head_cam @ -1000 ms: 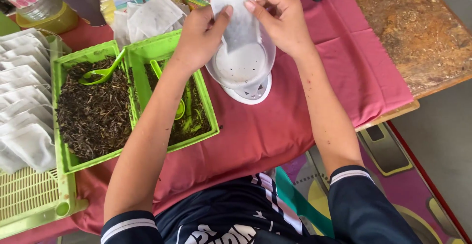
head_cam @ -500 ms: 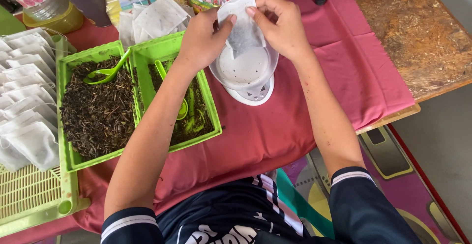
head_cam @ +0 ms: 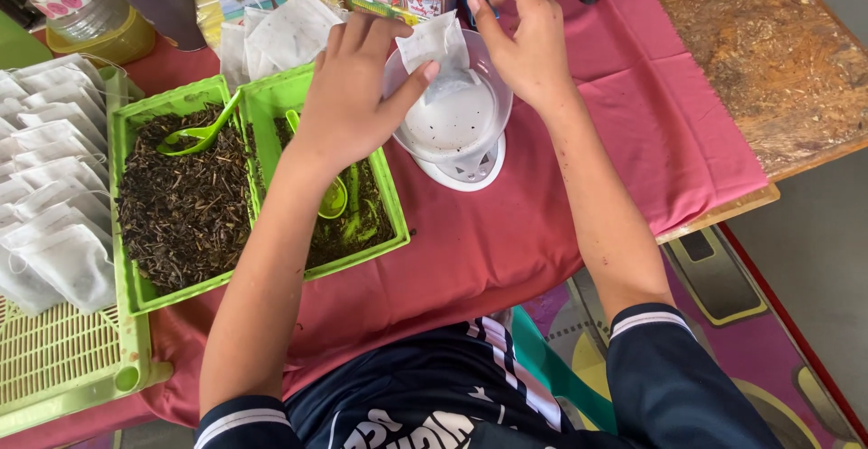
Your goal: Filling small filter bags with dried tea leaves using a spoon and folding them closed
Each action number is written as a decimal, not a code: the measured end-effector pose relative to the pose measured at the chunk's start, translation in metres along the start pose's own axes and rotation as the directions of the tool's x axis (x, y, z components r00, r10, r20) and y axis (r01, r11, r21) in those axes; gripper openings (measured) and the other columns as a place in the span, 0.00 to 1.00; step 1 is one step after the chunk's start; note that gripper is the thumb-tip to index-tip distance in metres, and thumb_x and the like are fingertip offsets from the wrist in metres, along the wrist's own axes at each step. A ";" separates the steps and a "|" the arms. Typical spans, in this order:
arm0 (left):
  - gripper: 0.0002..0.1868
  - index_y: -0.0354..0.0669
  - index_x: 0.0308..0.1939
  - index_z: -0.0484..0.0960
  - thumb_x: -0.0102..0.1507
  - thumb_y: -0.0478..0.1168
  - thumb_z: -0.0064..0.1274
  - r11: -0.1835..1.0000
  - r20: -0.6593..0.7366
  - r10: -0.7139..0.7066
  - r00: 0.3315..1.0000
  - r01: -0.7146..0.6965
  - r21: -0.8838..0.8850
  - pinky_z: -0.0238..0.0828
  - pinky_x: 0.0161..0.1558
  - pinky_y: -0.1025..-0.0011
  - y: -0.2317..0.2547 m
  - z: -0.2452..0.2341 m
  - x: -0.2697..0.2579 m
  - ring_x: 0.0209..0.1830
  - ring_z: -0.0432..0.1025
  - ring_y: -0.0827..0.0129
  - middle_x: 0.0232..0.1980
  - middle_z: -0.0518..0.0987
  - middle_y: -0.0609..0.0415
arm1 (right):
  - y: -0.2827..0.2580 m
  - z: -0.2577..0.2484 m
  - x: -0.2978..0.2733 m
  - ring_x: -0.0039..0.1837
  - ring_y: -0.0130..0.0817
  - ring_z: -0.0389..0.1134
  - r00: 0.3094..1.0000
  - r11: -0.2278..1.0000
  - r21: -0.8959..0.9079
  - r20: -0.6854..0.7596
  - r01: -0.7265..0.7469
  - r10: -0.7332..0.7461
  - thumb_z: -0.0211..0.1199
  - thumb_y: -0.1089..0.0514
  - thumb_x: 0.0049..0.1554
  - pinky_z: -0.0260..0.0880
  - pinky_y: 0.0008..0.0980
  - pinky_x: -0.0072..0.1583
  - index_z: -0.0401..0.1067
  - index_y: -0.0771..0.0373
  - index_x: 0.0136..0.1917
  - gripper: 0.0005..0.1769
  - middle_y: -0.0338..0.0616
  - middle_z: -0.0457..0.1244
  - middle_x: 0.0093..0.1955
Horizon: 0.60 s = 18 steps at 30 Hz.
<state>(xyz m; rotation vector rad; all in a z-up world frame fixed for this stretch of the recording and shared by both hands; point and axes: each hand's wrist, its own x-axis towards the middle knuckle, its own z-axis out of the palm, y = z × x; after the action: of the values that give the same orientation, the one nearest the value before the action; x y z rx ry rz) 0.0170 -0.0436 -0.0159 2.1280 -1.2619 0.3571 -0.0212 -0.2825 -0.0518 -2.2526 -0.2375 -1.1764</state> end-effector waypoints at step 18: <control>0.25 0.38 0.45 0.79 0.78 0.53 0.32 0.966 -0.371 -0.227 0.901 0.159 -0.204 0.68 0.36 0.69 -0.050 -0.041 -0.047 0.39 0.79 0.67 0.38 0.84 0.49 | 0.029 0.000 -0.005 0.39 0.27 0.69 0.964 0.961 0.197 -0.141 -0.196 0.226 0.52 0.62 0.67 0.71 0.23 0.44 0.72 0.62 0.52 0.07 0.42 0.69 0.41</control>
<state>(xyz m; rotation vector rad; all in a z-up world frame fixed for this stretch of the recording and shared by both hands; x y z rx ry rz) 0.0393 0.0320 -0.0283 1.8959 -0.8122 0.5379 -0.0120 -0.3057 -0.0680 -1.9588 -0.0356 -1.1660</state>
